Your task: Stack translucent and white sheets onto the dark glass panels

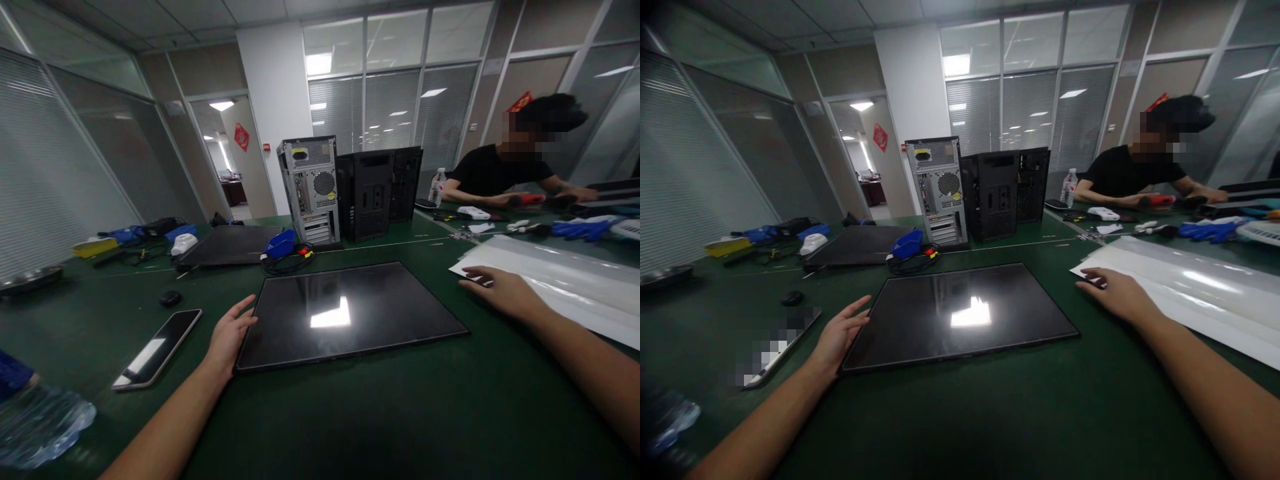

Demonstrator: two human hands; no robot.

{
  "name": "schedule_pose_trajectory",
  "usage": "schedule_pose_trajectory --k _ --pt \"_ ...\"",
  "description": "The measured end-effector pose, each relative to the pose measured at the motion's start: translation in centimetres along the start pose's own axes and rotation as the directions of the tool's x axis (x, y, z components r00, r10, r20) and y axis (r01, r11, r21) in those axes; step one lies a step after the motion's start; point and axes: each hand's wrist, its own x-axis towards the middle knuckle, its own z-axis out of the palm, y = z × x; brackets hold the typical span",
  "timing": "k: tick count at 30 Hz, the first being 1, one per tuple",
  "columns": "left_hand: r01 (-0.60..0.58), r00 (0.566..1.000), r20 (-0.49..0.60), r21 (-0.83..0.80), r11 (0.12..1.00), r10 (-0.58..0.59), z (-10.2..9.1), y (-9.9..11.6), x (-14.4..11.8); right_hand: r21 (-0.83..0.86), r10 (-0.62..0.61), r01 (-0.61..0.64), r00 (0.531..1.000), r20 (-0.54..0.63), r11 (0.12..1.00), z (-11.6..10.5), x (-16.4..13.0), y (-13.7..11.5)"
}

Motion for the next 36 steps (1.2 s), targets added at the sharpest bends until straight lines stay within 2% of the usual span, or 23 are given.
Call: schedule_pose_trajectory --k 4,9,13,15,20,22,25,28,31,33,36 --pt "0.009 1.000 -0.001 0.009 1.000 -0.009 0.2 0.0 0.0 -0.048 0.041 -0.045 0.997 -0.070 0.998 0.2 0.1 -0.1" --pt "0.012 1.000 -0.003 0.013 1.000 -0.012 0.5 0.1 -0.1 -0.118 0.160 -0.178 0.975 -0.153 0.977 0.4 0.5 1.5" --pt "0.012 1.000 -0.001 0.010 1.000 -0.012 0.6 0.2 -0.3 -0.127 0.309 -0.313 0.950 -0.048 0.941 0.4 0.9 3.3" --pt "0.015 1.000 -0.005 0.008 1.000 -0.015 0.6 0.2 -0.3 -0.128 0.346 -0.344 0.938 -0.009 0.930 0.3 1.1 3.9" --pt "0.009 1.000 0.004 0.010 1.000 -0.009 0.6 0.3 -0.3 -0.141 0.359 -0.363 0.932 -0.050 0.921 -0.6 0.7 3.3" --pt "0.003 1.000 0.014 0.005 1.000 -0.003 0.6 0.2 -0.3 -0.145 0.346 -0.358 0.933 -0.102 0.922 -1.4 0.3 2.6" --pt "0.004 1.000 0.023 -0.010 1.000 -0.004 0.5 0.1 -0.3 -0.155 0.295 -0.337 0.924 -0.241 0.929 -3.0 -0.7 1.0" --pt "0.006 1.000 0.022 -0.021 1.000 -0.006 0.4 0.2 -0.3 -0.162 0.259 -0.345 0.880 -0.398 0.924 -4.9 -2.0 -1.1" --pt "0.007 1.000 0.014 -0.004 1.000 -0.007 0.4 0.2 -0.3 -0.199 0.151 -0.294 0.837 -0.526 0.935 -6.4 -3.6 -4.1" --pt "0.004 1.000 0.021 -0.003 1.000 -0.004 0.4 0.2 -0.2 -0.251 0.065 -0.245 0.824 -0.563 0.936 -6.8 -4.7 -6.7" --pt "-0.002 0.999 0.035 -0.014 1.000 0.002 0.3 0.0 -0.2 -0.321 -0.087 -0.087 0.867 -0.491 0.943 -6.1 -6.3 -11.1"
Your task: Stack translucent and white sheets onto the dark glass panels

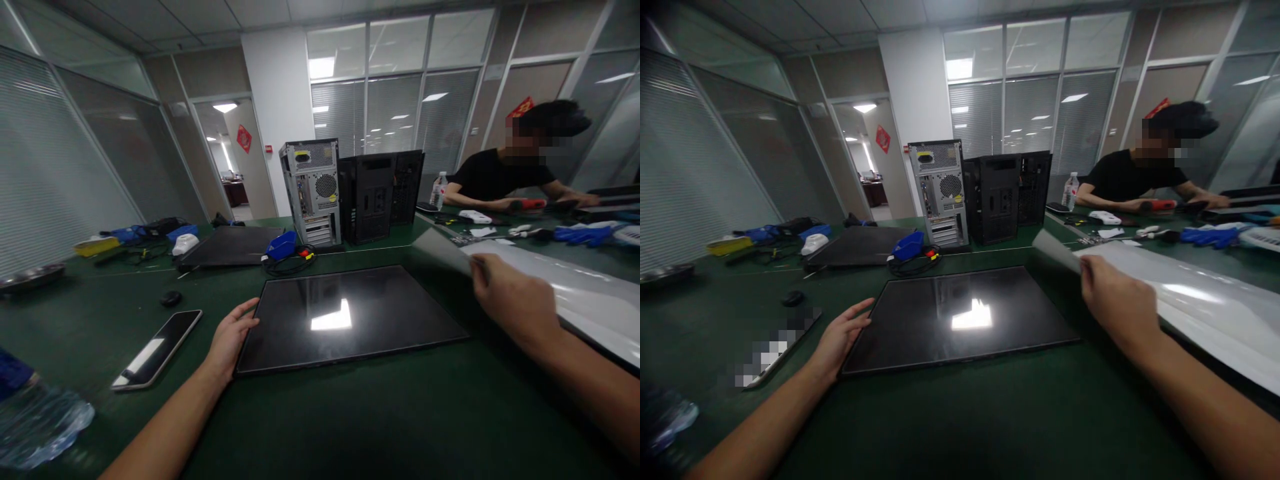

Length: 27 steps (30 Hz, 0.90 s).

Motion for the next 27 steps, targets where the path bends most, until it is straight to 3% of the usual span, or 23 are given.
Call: schedule_pose_trajectory --k 2,4,8,9,10,11,13,15,17,19,24,26,27 --pt "0.002 1.000 0.002 -0.006 1.000 -0.002 -0.1 -0.1 0.0 0.120 -0.165 0.157 0.985 0.057 0.980 -0.5 -1.2 -3.0" --pt "0.005 1.000 0.004 -0.013 1.000 -0.005 -0.2 -0.2 0.1 0.336 -0.364 0.308 0.924 0.118 0.890 -0.9 -2.5 -5.6" --pt "0.011 1.000 -0.001 -0.024 1.000 -0.011 -0.2 -0.2 0.1 0.698 -0.733 0.474 0.671 0.109 0.537 -1.3 -4.2 -8.3" --pt "0.012 1.000 -0.002 -0.024 1.000 -0.012 -0.1 -0.1 0.1 0.715 -0.757 0.484 0.646 0.096 0.504 -1.4 -4.3 -8.3" --pt "0.012 1.000 0.000 -0.022 1.000 -0.012 0.0 -0.1 0.0 0.702 -0.745 0.486 0.661 0.095 0.520 -1.4 -4.2 -8.2" --pt "0.010 1.000 0.003 -0.019 1.000 -0.010 0.0 -0.1 0.0 0.656 -0.692 0.471 0.713 0.110 0.590 -1.3 -4.1 -7.9" --pt "0.006 1.000 0.003 -0.015 1.000 -0.006 0.2 0.0 -0.1 0.475 -0.491 0.363 0.853 0.177 0.802 -1.0 -3.7 -7.3" --pt "0.007 1.000 -0.009 -0.014 1.000 -0.007 0.4 0.1 -0.2 0.274 -0.311 0.236 0.911 0.271 0.932 -0.6 -3.4 -6.8" --pt "0.012 0.999 -0.030 -0.010 1.000 -0.012 0.5 0.2 -0.3 0.190 -0.268 0.211 0.895 0.357 0.959 -0.2 -3.3 -6.7" --pt "0.016 0.999 -0.044 -0.004 1.000 -0.016 0.6 0.2 -0.3 0.265 -0.361 0.274 0.852 0.379 0.925 -0.1 -3.5 -7.0" --pt "0.005 1.000 -0.017 0.023 1.000 -0.005 0.2 0.0 -0.1 0.655 -0.644 0.355 0.716 0.268 0.667 -0.4 -4.1 -8.1" --pt "0.003 0.999 -0.035 0.059 0.998 -0.001 0.2 0.0 0.0 0.721 -0.705 0.363 0.667 0.241 0.590 -0.4 -4.0 -8.1" --pt "0.005 0.998 -0.057 0.081 0.997 -0.001 0.2 0.0 0.0 0.712 -0.704 0.376 0.671 0.233 0.594 -0.4 -4.0 -8.0"
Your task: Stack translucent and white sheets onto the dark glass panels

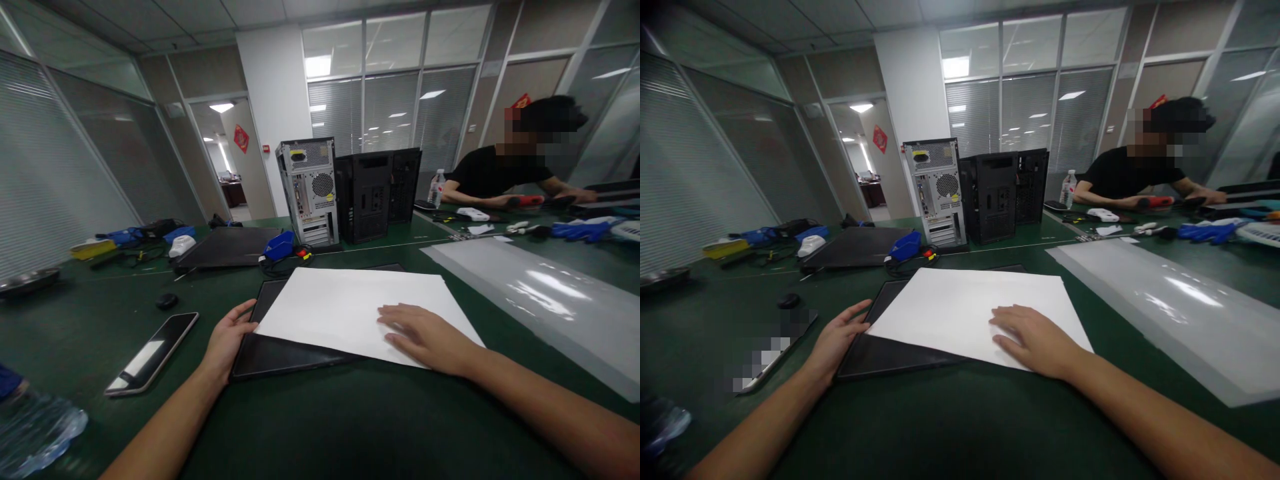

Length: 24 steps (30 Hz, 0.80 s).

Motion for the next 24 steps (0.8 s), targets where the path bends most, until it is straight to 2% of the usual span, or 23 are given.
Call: schedule_pose_trajectory --k 2,4,6,9,14,18,24 --pt "0.007 0.999 -0.045 0.037 0.999 -0.006 0.1 0.0 0.0 -0.119 0.099 -0.108 0.992 -0.079 0.987 -0.1 -0.1 0.6" --pt "0.008 0.998 -0.062 0.050 0.999 -0.005 0.2 0.0 0.0 -0.259 0.261 -0.297 0.951 -0.166 0.919 -0.2 -0.3 1.5" --pt "-0.003 0.999 -0.050 0.054 0.999 0.006 0.2 -0.1 0.0 -0.326 0.342 -0.380 0.924 -0.171 0.865 -0.2 -0.4 2.5" --pt "-0.010 0.999 -0.047 0.081 0.997 0.014 0.2 -0.2 0.2 -0.282 0.316 -0.337 0.941 -0.118 0.898 0.3 -0.5 3.8" --pt "-0.024 0.999 -0.039 0.115 0.993 0.028 -0.2 -0.6 0.6 -0.080 0.224 -0.224 0.974 -0.005 0.971 1.0 -0.2 5.7" --pt "-0.033 0.999 -0.027 0.133 0.991 0.037 -0.4 -0.8 0.6 0.003 0.264 -0.264 0.964 0.042 0.965 1.1 -0.3 6.3" --pt "-0.035 0.997 -0.062 0.136 0.990 0.044 -0.2 -0.7 0.5 -0.046 0.315 -0.314 0.949 0.002 0.948 1.8 0.1 5.8"
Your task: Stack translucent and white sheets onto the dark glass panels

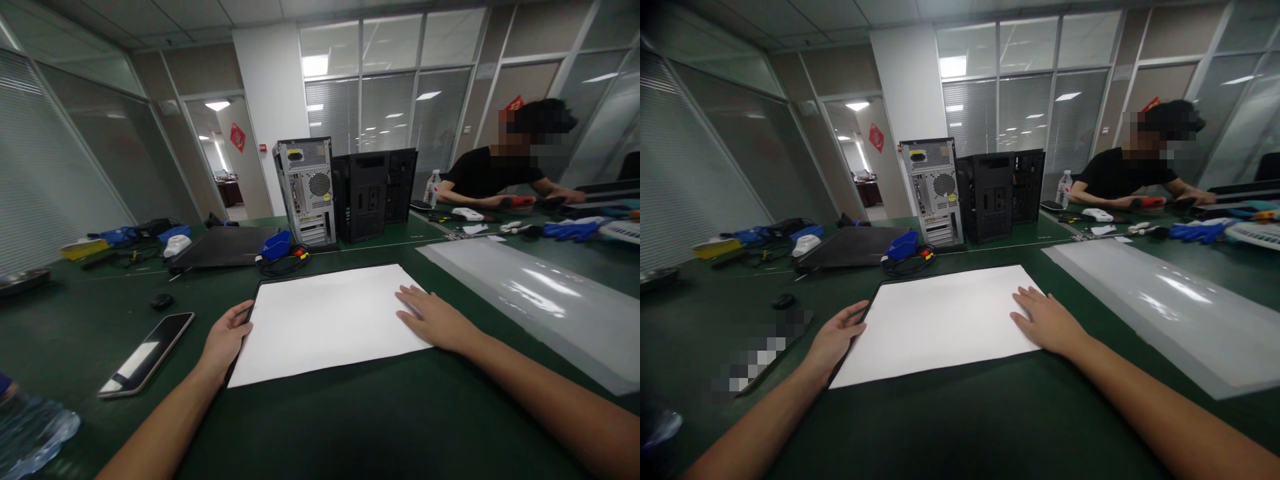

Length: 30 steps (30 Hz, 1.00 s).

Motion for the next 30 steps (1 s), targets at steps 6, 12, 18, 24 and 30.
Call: schedule_pose_trajectory --k 6,12,18,24,30 --pt "-0.009 0.996 0.092 -0.106 0.994 0.019 -0.5 -0.1 0.0 -0.003 0.009 -0.009 1.000 -0.005 1.000 0.3 0.2 0.0" --pt "0.017 0.984 0.178 -0.154 0.988 0.011 -0.6 -0.2 -0.3 0.004 0.066 -0.066 0.998 -0.024 0.998 0.3 0.1 0.1" --pt "0.041 0.985 0.171 -0.115 0.992 -0.021 -0.3 0.3 -0.6 -0.013 0.068 -0.068 0.997 -0.030 0.998 0.3 0.2 -0.1" --pt "0.047 0.990 0.137 -0.085 0.995 -0.035 -0.1 0.6 -0.6 -0.006 0.046 -0.047 0.998 -0.036 0.999 0.3 0.1 0.1" --pt "0.104 0.984 0.154 -0.079 0.991 -0.091 0.0 1.0 -1.1 -0.029 0.032 -0.034 0.995 -0.096 0.999 0.6 0.5 0.2"
